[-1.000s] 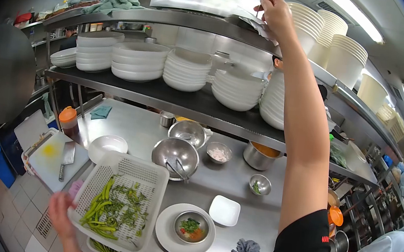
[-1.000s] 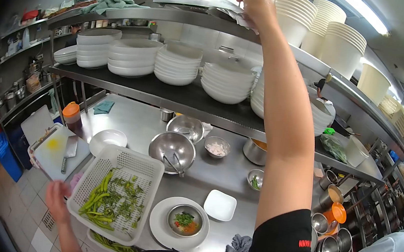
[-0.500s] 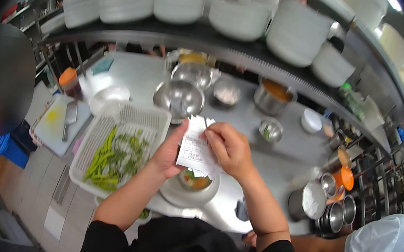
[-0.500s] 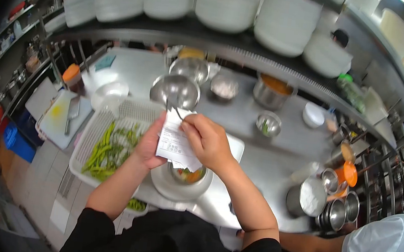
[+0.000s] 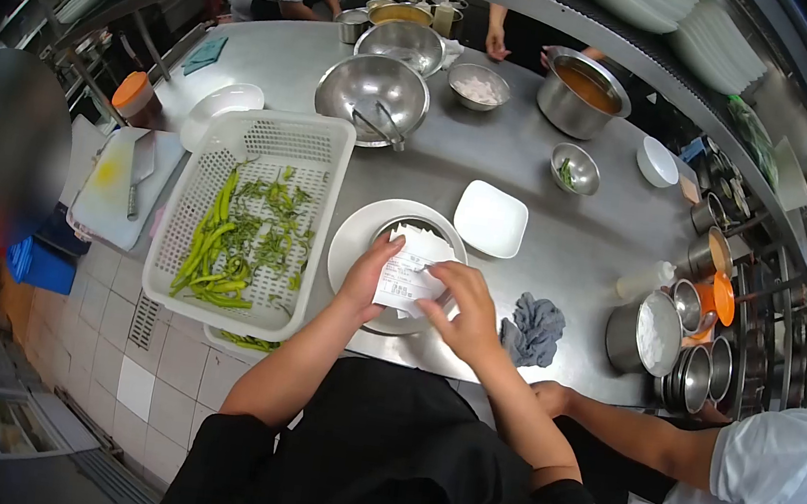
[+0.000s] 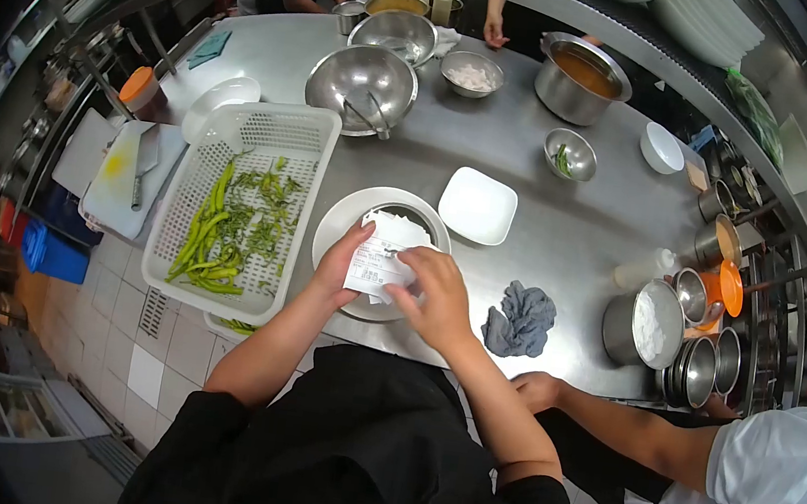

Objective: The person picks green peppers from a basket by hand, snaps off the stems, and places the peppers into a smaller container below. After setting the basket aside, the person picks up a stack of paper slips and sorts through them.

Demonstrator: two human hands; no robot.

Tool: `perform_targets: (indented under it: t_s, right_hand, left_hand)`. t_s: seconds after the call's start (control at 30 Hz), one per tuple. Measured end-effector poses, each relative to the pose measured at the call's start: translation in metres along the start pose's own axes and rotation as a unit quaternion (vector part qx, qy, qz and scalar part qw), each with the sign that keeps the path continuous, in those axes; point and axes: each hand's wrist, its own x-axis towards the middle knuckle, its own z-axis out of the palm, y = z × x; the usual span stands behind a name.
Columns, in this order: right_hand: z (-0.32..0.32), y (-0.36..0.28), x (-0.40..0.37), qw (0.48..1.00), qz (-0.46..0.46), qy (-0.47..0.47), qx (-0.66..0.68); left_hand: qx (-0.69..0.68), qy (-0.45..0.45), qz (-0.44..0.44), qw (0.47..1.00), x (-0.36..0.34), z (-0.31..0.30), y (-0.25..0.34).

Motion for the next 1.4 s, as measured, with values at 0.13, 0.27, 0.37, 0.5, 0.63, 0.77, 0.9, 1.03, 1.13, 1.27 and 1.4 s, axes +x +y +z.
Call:
perform_targets:
  t_s: [0.13,0.27,0.37,0.5,0.63,0.77,0.9,1.03,1.13,1.27,1.4]
  right_hand:
    - [0.011,-0.016,-0.001,0.993,0.067,-0.042,-0.085]
    - [0.014,-0.016,0.001,0.989,0.094,-0.048,-0.102]
    - [0.012,-0.019,0.003,0.986,0.117,-0.067,-0.097]
    - [0.015,-0.019,0.003,0.982,0.155,-0.068,-0.087]
    - [0.013,0.000,0.003,0.995,0.095,-0.009,-0.033]
    - [0.002,0.002,0.007,0.991,0.123,-0.040,0.021]
    - [-0.005,-0.003,0.012,0.988,0.135,-0.061,0.047]
    - [-0.003,-0.002,0.013,0.988,0.129,-0.058,0.066]
    - [-0.004,0.000,0.015,0.988,0.122,-0.054,0.074]
    - [-0.007,0.004,0.017,0.985,0.131,-0.070,0.089]
    - [-0.009,0.006,0.020,0.981,0.136,-0.078,0.112]
  left_hand:
    - [0.001,0.022,-0.003,1.000,0.005,-0.001,-0.012]
    - [0.000,0.028,-0.033,0.999,0.007,0.001,-0.014]
    - [-0.006,0.037,-0.048,0.998,0.004,0.005,-0.013]
    - [-0.007,0.076,-0.036,0.996,0.013,-0.009,-0.023]
    - [-0.032,0.070,-0.029,0.997,0.011,-0.014,-0.023]
    - [-0.032,0.065,-0.036,0.997,0.008,-0.016,-0.021]
    - [-0.045,0.049,-0.023,0.998,0.010,-0.022,-0.020]
    - [-0.058,0.028,-0.017,0.998,0.006,-0.020,-0.020]
    - [-0.061,0.020,-0.009,0.998,0.004,-0.024,-0.025]
    - [-0.069,0.028,0.009,0.997,0.004,-0.034,-0.030]
    - [-0.063,0.042,0.028,0.997,0.002,-0.033,-0.032]
